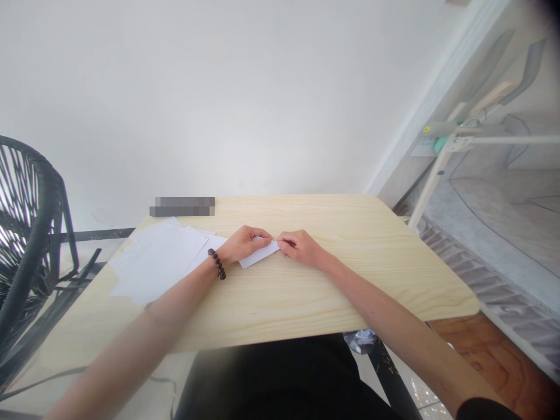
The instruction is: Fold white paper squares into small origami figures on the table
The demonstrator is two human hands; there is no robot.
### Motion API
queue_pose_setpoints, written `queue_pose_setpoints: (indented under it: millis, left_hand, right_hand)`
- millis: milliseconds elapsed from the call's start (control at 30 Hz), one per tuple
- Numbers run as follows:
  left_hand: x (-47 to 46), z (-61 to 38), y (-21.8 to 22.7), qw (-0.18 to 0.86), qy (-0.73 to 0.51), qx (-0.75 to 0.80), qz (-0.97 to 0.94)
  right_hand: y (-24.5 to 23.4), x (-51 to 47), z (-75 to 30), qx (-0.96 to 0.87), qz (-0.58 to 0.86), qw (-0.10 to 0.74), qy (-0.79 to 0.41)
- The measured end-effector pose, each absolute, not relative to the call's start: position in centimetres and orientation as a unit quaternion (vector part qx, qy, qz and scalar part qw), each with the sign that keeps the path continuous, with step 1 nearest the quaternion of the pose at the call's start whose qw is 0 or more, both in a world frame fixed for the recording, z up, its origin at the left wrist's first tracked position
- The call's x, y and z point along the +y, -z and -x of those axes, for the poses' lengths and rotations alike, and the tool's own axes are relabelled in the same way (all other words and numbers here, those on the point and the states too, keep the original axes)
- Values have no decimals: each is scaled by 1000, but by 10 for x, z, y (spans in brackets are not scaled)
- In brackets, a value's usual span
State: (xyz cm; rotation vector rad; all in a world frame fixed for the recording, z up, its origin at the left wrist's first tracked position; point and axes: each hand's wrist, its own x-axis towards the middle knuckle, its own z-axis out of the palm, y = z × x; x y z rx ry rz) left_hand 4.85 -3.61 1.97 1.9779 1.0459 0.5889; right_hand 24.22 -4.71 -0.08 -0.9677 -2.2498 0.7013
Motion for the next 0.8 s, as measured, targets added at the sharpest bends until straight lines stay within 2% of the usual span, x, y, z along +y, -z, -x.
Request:
queue_pose_setpoints:
  millis: [433,667,800]
  left_hand:
    - [-36,-50,-18,421,-244,408,-772]
    - [-33,-50,-14,508,-303,380,-711]
    - [-30,-49,-8,491,-330,383,-710]
  right_hand:
    - [0,-47,-243,-850,370,303,-222]
    - [-4,-40,-254,-802,425,378,-183]
    - [-4,-37,-259,-781,443,393,-200]
